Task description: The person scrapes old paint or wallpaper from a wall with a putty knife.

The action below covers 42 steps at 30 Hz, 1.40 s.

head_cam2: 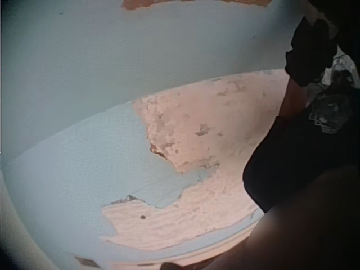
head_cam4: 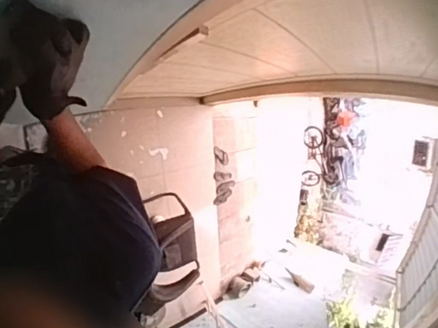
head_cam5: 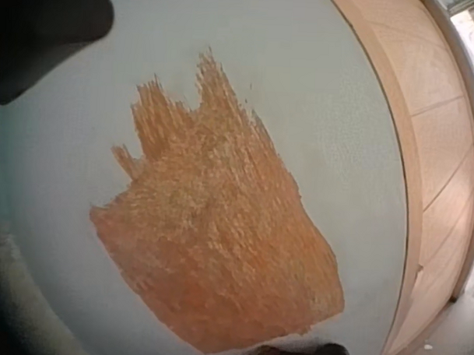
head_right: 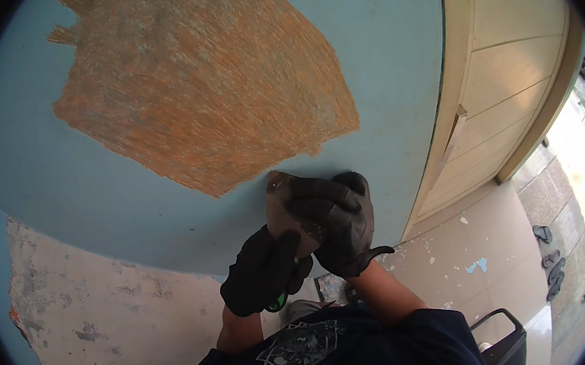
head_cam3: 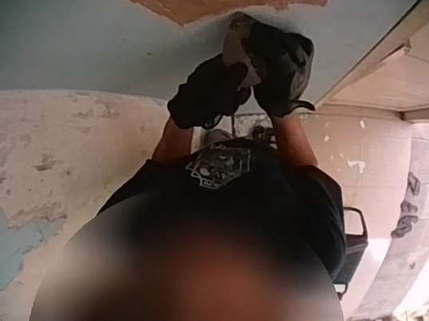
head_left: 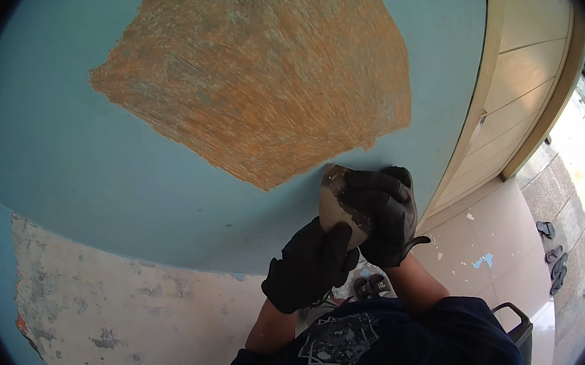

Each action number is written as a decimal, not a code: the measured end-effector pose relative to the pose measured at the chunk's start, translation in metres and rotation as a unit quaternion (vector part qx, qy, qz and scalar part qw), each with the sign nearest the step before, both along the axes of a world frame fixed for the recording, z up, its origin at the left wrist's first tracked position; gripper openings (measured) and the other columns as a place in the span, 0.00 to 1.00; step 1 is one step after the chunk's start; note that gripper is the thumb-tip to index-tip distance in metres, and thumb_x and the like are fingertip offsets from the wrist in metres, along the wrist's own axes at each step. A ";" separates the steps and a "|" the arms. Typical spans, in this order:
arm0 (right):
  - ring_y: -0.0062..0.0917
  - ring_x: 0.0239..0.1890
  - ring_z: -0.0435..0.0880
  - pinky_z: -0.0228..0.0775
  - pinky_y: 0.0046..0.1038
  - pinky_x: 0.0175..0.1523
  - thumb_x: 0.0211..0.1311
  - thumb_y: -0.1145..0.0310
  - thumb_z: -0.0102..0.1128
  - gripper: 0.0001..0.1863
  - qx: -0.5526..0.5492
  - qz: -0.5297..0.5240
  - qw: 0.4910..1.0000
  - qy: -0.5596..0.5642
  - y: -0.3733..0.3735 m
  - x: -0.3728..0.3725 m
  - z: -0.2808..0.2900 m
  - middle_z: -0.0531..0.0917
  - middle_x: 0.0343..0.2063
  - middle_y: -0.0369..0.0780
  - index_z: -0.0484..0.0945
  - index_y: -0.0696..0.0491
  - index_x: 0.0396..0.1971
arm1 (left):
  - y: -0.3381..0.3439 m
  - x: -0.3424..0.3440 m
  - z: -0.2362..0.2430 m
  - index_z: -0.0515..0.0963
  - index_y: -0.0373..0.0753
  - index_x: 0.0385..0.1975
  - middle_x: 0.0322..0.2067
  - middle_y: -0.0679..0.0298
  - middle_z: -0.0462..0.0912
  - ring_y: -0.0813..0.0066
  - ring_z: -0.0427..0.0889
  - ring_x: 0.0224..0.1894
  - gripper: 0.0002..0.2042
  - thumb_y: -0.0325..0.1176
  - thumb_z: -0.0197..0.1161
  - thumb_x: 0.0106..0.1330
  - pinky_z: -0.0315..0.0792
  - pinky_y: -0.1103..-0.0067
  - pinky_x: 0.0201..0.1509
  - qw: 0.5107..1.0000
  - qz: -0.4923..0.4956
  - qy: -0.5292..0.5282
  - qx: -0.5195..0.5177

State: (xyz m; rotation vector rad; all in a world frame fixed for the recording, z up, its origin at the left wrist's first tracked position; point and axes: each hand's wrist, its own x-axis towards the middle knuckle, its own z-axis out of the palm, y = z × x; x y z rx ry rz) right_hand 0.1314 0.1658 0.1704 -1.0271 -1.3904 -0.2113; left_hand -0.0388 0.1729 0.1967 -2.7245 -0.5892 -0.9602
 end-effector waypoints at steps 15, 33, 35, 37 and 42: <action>0.31 0.40 0.78 0.66 0.33 0.46 0.41 0.67 0.67 0.16 0.006 -0.003 1.000 0.023 -0.002 -0.005 0.005 0.85 0.43 0.34 0.83 0.45 0.35 | 0.006 -0.008 -0.003 0.77 0.35 0.49 0.39 0.48 0.78 0.56 0.82 0.36 0.22 0.36 0.70 0.54 0.79 0.72 0.37 1.000 -0.009 0.009 0.023; 0.32 0.40 0.76 0.67 0.34 0.46 0.41 0.67 0.68 0.16 0.015 -0.025 1.000 0.003 -0.003 -0.003 0.010 0.84 0.43 0.33 0.83 0.45 0.35 | 0.012 -0.005 0.001 0.74 0.33 0.52 0.38 0.47 0.77 0.54 0.80 0.32 0.25 0.33 0.71 0.54 0.79 0.70 0.36 0.997 -0.079 -0.006 -0.006; 0.32 0.40 0.76 0.67 0.33 0.46 0.41 0.67 0.67 0.16 0.014 -0.024 1.000 0.008 -0.006 -0.008 0.005 0.84 0.42 0.33 0.83 0.45 0.35 | 0.010 -0.006 -0.001 0.74 0.33 0.52 0.38 0.46 0.77 0.54 0.80 0.33 0.25 0.33 0.71 0.54 0.79 0.70 0.36 0.998 -0.064 0.002 0.013; 0.32 0.40 0.76 0.67 0.33 0.46 0.41 0.67 0.67 0.15 0.026 -0.023 0.999 0.006 0.002 -0.002 0.005 0.84 0.42 0.34 0.83 0.45 0.35 | 0.012 -0.004 -0.008 0.74 0.34 0.52 0.39 0.47 0.77 0.54 0.81 0.33 0.25 0.35 0.70 0.55 0.79 0.71 0.36 0.999 -0.048 -0.002 0.008; 0.32 0.39 0.76 0.67 0.34 0.46 0.41 0.67 0.67 0.15 0.020 -0.019 1.000 0.008 -0.002 -0.002 0.020 0.84 0.43 0.34 0.83 0.45 0.35 | 0.005 -0.004 0.007 0.73 0.32 0.49 0.32 0.51 0.76 0.57 0.79 0.28 0.19 0.31 0.66 0.58 0.75 0.68 0.30 0.997 -0.073 -0.018 -0.010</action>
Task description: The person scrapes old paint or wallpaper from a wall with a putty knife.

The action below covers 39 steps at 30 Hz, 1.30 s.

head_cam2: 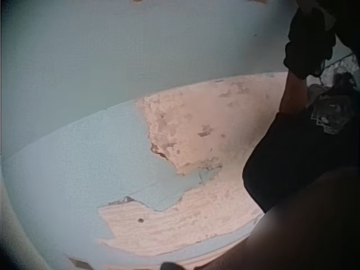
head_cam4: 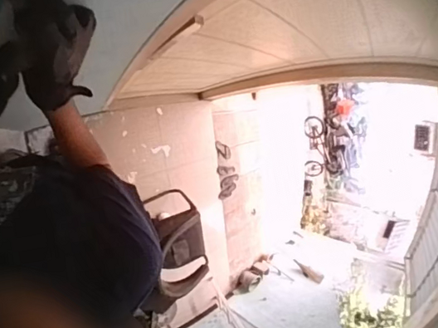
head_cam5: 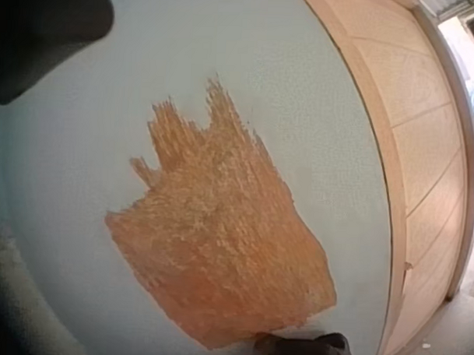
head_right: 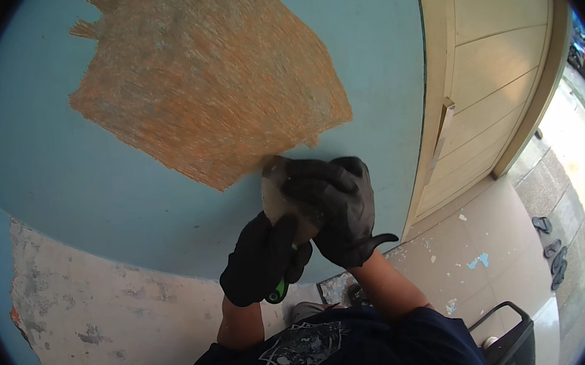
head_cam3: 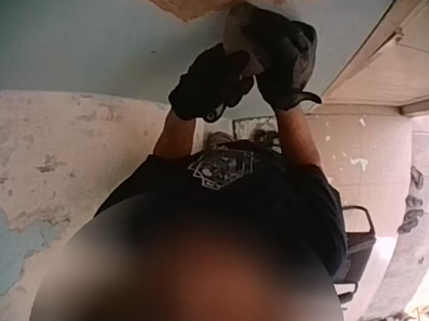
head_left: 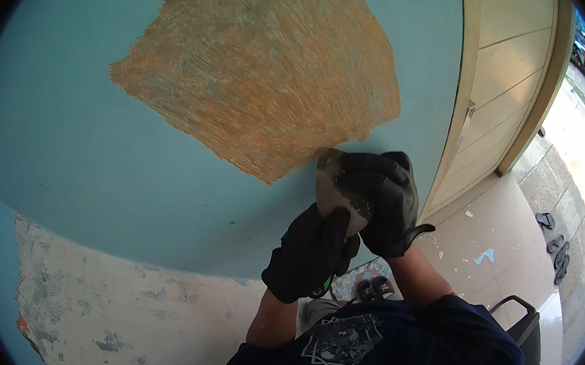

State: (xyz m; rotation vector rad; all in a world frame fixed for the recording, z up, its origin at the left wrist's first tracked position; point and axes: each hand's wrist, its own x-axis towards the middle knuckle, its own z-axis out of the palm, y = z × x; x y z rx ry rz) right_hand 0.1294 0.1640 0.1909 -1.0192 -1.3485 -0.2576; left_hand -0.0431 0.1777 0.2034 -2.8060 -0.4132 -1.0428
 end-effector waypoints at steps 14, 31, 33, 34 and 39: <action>0.31 0.41 0.76 0.67 0.34 0.46 0.40 0.67 0.68 0.16 -0.023 0.006 1.000 0.009 -0.003 -0.002 -0.021 0.84 0.44 0.33 0.83 0.45 0.35 | -0.005 0.003 0.003 0.74 0.33 0.48 0.35 0.47 0.79 0.53 0.82 0.34 0.21 0.34 0.68 0.56 0.79 0.67 0.38 0.801 0.155 0.089 -0.572; 0.31 0.40 0.76 0.68 0.33 0.46 0.38 0.69 0.68 0.15 -0.020 0.025 0.999 0.001 0.003 0.004 -0.013 0.84 0.43 0.32 0.84 0.44 0.33 | -0.001 0.006 -0.005 0.73 0.33 0.45 0.32 0.48 0.78 0.54 0.80 0.29 0.18 0.33 0.68 0.57 0.77 0.68 0.33 0.999 0.040 -0.004 -0.006; 0.32 0.40 0.76 0.68 0.32 0.45 0.38 0.68 0.68 0.15 -0.014 0.031 0.999 0.013 0.004 0.004 -0.009 0.84 0.43 0.32 0.84 0.45 0.33 | -0.005 0.003 -0.009 0.73 0.33 0.45 0.32 0.48 0.78 0.54 0.80 0.29 0.18 0.33 0.68 0.57 0.77 0.68 0.32 0.996 0.068 0.010 -0.057; 0.32 0.40 0.76 0.68 0.32 0.45 0.38 0.68 0.68 0.15 -0.014 0.031 0.999 0.013 0.000 0.001 -0.016 0.84 0.43 0.32 0.84 0.45 0.33 | -0.007 0.001 -0.011 0.74 0.33 0.45 0.31 0.48 0.78 0.53 0.80 0.28 0.18 0.32 0.68 0.57 0.77 0.68 0.32 0.990 0.096 0.024 -0.105; 0.32 0.40 0.76 0.67 0.33 0.45 0.40 0.68 0.68 0.14 -0.009 0.024 1.000 0.001 0.004 0.002 -0.011 0.84 0.43 0.32 0.84 0.45 0.33 | 0.003 0.005 -0.009 0.74 0.33 0.44 0.30 0.49 0.78 0.55 0.80 0.28 0.17 0.33 0.68 0.58 0.77 0.69 0.31 0.998 0.032 0.000 -0.051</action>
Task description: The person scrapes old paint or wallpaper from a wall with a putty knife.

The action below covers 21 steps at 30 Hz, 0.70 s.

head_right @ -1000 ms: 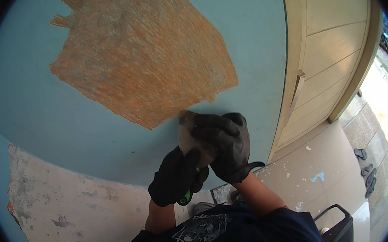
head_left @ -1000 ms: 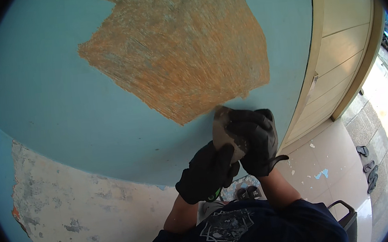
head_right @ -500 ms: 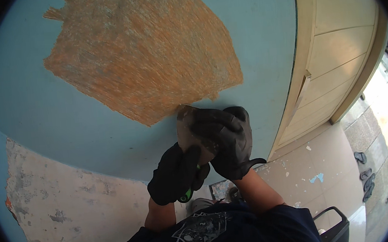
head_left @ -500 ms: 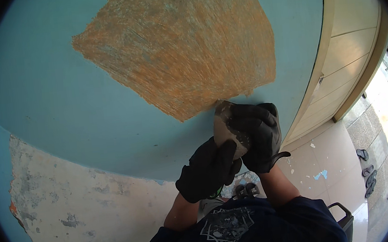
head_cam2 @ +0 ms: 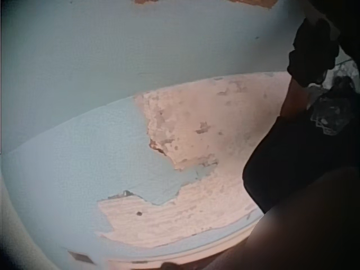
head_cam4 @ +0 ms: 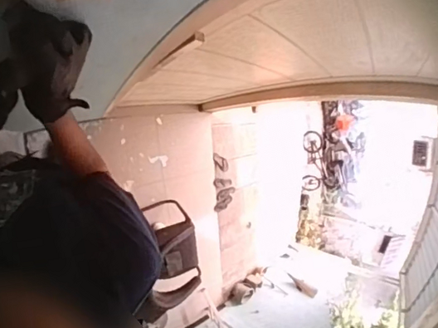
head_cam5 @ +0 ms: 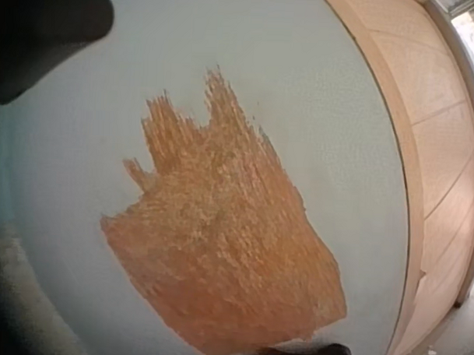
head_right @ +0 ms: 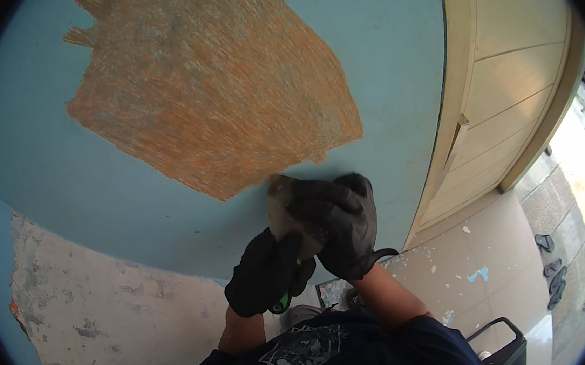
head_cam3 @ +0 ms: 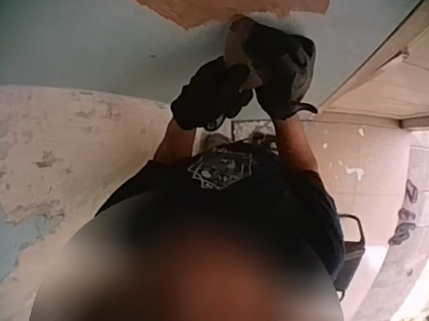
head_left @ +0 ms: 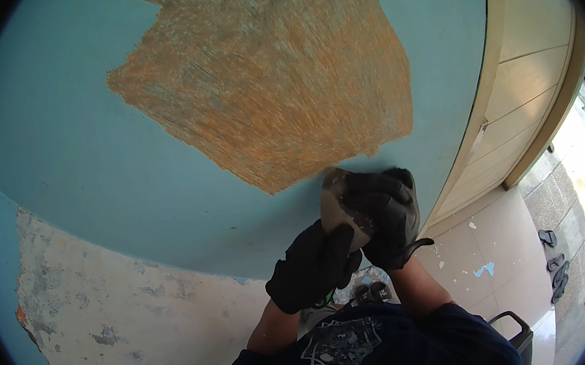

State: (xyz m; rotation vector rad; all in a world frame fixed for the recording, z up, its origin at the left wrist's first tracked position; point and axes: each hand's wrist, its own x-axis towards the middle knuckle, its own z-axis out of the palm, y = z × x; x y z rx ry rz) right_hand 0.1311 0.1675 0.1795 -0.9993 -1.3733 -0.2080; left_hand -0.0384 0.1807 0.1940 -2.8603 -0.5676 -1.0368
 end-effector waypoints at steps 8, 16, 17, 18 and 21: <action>0.32 0.39 0.76 0.67 0.34 0.45 0.41 0.68 0.68 0.14 -0.020 0.007 1.000 0.006 0.003 0.002 -0.007 0.85 0.41 0.32 0.83 0.44 0.34 | -0.003 0.000 -0.005 0.75 0.33 0.46 0.33 0.48 0.78 0.53 0.81 0.31 0.20 0.34 0.69 0.56 0.79 0.68 0.34 0.999 0.018 0.026 0.013; 0.32 0.40 0.76 0.67 0.33 0.45 0.42 0.68 0.67 0.15 -0.017 0.010 1.000 -0.001 0.004 0.003 -0.007 0.84 0.42 0.32 0.83 0.44 0.35 | -0.006 0.002 0.003 0.75 0.33 0.46 0.35 0.46 0.78 0.51 0.81 0.33 0.20 0.34 0.69 0.56 0.79 0.67 0.35 0.998 0.048 0.049 0.004; 0.32 0.41 0.77 0.67 0.33 0.44 0.42 0.68 0.67 0.14 -0.020 0.008 1.000 -0.019 0.004 0.005 0.001 0.84 0.42 0.32 0.83 0.45 0.34 | -0.007 0.002 0.005 0.75 0.33 0.46 0.35 0.46 0.78 0.51 0.81 0.33 0.20 0.34 0.69 0.56 0.79 0.67 0.35 0.998 0.048 0.048 0.000; 0.31 0.40 0.77 0.66 0.32 0.44 0.42 0.68 0.67 0.14 -0.006 0.020 1.000 -0.003 0.003 0.005 0.007 0.84 0.42 0.32 0.83 0.45 0.34 | -0.005 0.003 0.009 0.74 0.33 0.47 0.35 0.46 0.78 0.51 0.82 0.33 0.21 0.34 0.69 0.56 0.79 0.67 0.35 0.999 0.037 0.035 -0.013; 0.31 0.40 0.76 0.66 0.32 0.44 0.42 0.67 0.66 0.13 -0.011 0.022 1.000 0.007 -0.002 -0.002 -0.007 0.84 0.42 0.32 0.83 0.45 0.34 | -0.006 -0.004 -0.009 0.76 0.32 0.47 0.35 0.47 0.78 0.53 0.81 0.31 0.22 0.35 0.70 0.54 0.79 0.68 0.34 0.999 0.037 0.026 0.008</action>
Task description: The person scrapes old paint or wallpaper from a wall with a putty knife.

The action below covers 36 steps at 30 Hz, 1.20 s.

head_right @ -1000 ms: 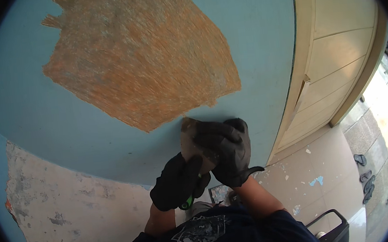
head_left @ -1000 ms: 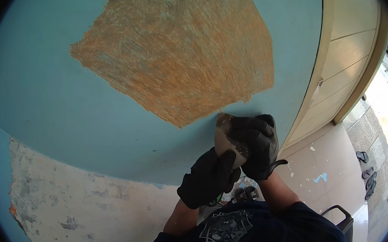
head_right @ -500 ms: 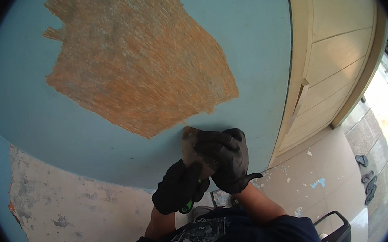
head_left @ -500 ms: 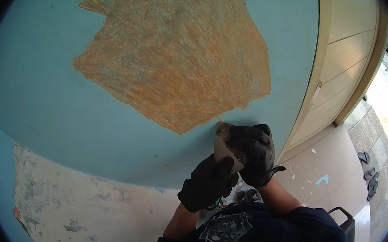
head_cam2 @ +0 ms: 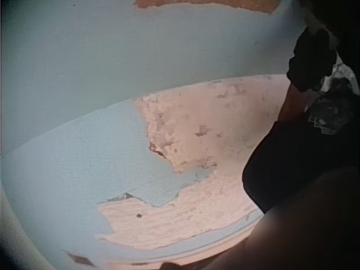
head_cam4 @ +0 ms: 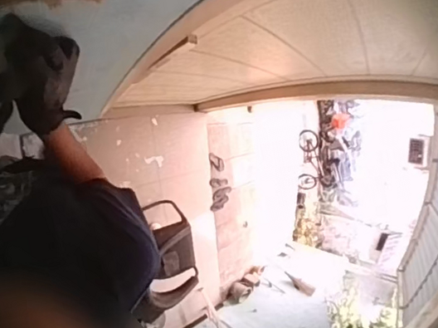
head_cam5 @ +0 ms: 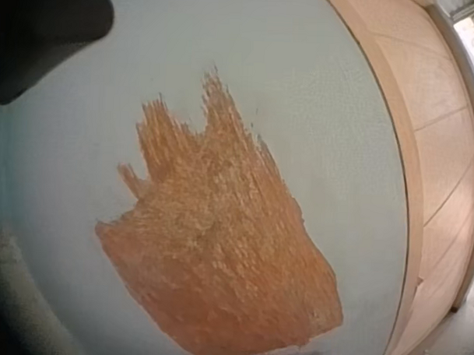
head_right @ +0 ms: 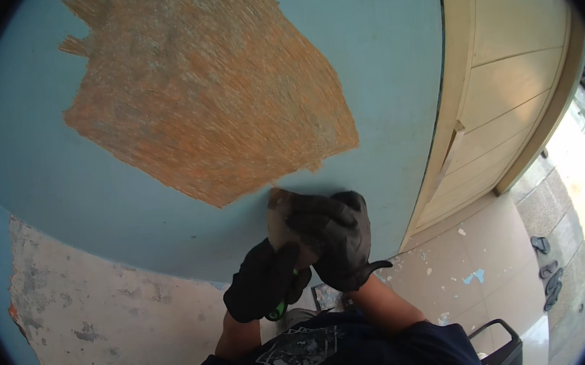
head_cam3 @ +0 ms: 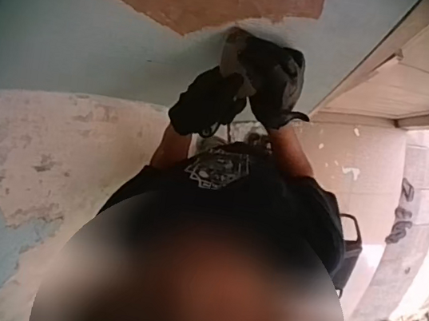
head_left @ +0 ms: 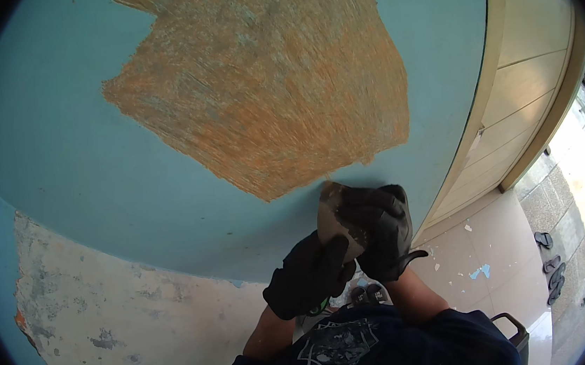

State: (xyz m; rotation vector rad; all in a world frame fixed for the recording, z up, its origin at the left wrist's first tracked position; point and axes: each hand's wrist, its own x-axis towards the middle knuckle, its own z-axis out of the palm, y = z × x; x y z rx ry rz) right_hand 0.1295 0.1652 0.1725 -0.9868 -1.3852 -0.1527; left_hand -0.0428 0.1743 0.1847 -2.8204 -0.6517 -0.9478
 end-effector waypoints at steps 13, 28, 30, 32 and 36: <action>0.30 0.40 0.77 0.66 0.33 0.45 0.42 0.66 0.67 0.16 0.007 -0.006 1.000 -0.022 0.002 0.002 0.001 0.84 0.44 0.33 0.82 0.45 0.36 | 0.001 0.002 0.001 0.77 0.35 0.49 0.36 0.49 0.79 0.58 0.81 0.34 0.25 0.41 0.71 0.53 0.79 0.73 0.37 0.987 0.048 -0.012 0.154; 0.35 0.41 0.77 0.69 0.35 0.45 0.42 0.67 0.67 0.15 0.005 -0.022 0.999 -0.035 -0.003 0.001 0.004 0.84 0.40 0.41 0.81 0.51 0.34 | 0.001 0.004 0.005 0.72 0.31 0.50 0.33 0.47 0.78 0.53 0.80 0.31 0.24 0.32 0.71 0.54 0.77 0.66 0.32 0.996 -0.037 -0.055 0.067; 0.35 0.41 0.77 0.69 0.35 0.45 0.43 0.67 0.67 0.14 -0.006 -0.020 0.999 -0.041 -0.005 0.001 0.003 0.84 0.41 0.41 0.81 0.51 0.34 | -0.001 0.001 -0.001 0.73 0.31 0.50 0.34 0.47 0.78 0.53 0.80 0.31 0.24 0.32 0.71 0.54 0.78 0.66 0.33 0.998 -0.040 -0.043 0.031; 0.33 0.41 0.78 0.67 0.34 0.46 0.42 0.66 0.67 0.14 -0.009 -0.015 1.000 -0.023 -0.008 -0.004 -0.005 0.84 0.42 0.37 0.82 0.49 0.34 | -0.003 -0.001 -0.004 0.73 0.31 0.49 0.34 0.47 0.78 0.52 0.81 0.32 0.23 0.32 0.71 0.55 0.78 0.65 0.34 0.999 -0.044 -0.032 -0.002; 0.30 0.42 0.79 0.65 0.34 0.47 0.42 0.65 0.67 0.15 0.003 -0.016 1.000 -0.009 -0.007 -0.003 -0.005 0.85 0.43 0.34 0.83 0.46 0.34 | -0.001 -0.003 -0.014 0.73 0.32 0.54 0.37 0.47 0.79 0.54 0.80 0.35 0.28 0.37 0.71 0.53 0.78 0.69 0.38 1.000 -0.011 -0.008 0.028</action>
